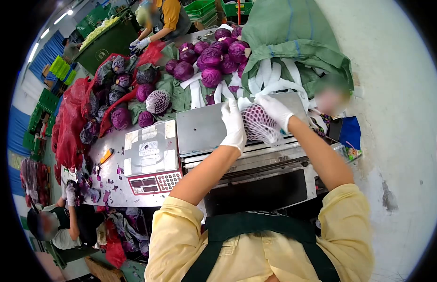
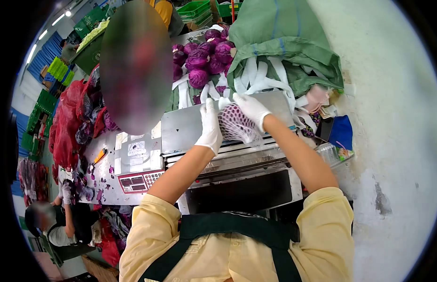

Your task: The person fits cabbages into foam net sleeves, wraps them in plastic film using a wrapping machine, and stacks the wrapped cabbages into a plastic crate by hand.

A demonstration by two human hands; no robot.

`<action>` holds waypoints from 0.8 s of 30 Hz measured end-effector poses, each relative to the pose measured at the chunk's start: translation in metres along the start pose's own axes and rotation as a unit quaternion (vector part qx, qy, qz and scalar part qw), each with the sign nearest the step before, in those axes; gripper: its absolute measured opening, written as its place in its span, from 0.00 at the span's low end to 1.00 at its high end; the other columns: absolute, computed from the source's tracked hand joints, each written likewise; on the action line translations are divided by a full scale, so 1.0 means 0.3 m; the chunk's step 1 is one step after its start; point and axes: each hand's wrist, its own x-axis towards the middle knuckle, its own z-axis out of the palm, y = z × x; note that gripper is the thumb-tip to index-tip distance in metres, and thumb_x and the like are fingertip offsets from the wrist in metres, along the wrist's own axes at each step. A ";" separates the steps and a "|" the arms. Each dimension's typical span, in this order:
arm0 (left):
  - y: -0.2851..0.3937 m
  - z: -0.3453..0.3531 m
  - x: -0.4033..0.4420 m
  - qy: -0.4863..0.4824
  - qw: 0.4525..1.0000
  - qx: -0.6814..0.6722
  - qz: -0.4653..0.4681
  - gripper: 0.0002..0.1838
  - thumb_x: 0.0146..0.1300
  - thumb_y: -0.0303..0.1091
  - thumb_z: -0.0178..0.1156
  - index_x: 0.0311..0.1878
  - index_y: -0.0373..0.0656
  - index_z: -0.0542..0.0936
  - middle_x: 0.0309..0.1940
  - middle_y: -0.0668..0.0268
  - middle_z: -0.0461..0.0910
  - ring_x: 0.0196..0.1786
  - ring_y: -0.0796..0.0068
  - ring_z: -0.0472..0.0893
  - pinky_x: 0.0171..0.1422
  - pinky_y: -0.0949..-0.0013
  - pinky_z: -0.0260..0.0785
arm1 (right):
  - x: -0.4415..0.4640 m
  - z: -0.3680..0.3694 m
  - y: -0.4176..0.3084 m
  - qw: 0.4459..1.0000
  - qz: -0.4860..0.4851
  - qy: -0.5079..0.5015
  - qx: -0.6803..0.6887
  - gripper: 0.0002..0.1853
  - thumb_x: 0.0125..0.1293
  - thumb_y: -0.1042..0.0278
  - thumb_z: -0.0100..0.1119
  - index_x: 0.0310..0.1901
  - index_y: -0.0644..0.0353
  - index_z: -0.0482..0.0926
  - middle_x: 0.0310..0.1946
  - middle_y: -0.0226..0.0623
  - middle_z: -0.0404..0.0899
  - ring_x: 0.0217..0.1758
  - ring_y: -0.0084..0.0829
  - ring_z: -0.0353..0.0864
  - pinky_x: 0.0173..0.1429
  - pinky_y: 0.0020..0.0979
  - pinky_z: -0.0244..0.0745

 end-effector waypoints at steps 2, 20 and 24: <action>0.043 -0.019 -0.036 -0.185 0.976 -0.012 0.117 0.28 0.69 0.48 0.57 0.60 0.31 0.72 0.55 0.57 0.77 0.56 0.69 0.75 0.61 0.67 0.67 | -0.013 0.012 -0.013 0.998 0.007 -0.014 -0.055 0.34 0.73 0.41 0.41 0.60 0.70 0.71 0.62 0.52 0.72 0.66 0.41 0.71 0.68 0.34 0.62; 0.192 -0.022 -0.065 -0.087 0.985 0.081 -0.128 0.23 0.70 0.47 0.55 0.57 0.36 0.75 0.47 0.61 0.80 0.49 0.73 0.78 0.55 0.70 0.69 | -0.091 -0.018 0.075 0.906 0.197 -0.082 0.364 0.26 0.73 0.44 0.45 0.55 0.58 0.77 0.53 0.32 0.79 0.55 0.26 0.76 0.61 0.30 0.71; 0.205 -0.252 -0.026 -0.193 0.911 0.300 0.208 0.20 0.68 0.36 0.57 0.62 0.43 0.74 0.51 0.62 0.79 0.51 0.74 0.77 0.57 0.71 0.70 | -0.181 -0.163 0.098 0.992 0.009 -0.055 0.110 0.24 0.74 0.52 0.45 0.58 0.64 0.75 0.56 0.36 0.78 0.57 0.28 0.75 0.62 0.31 0.69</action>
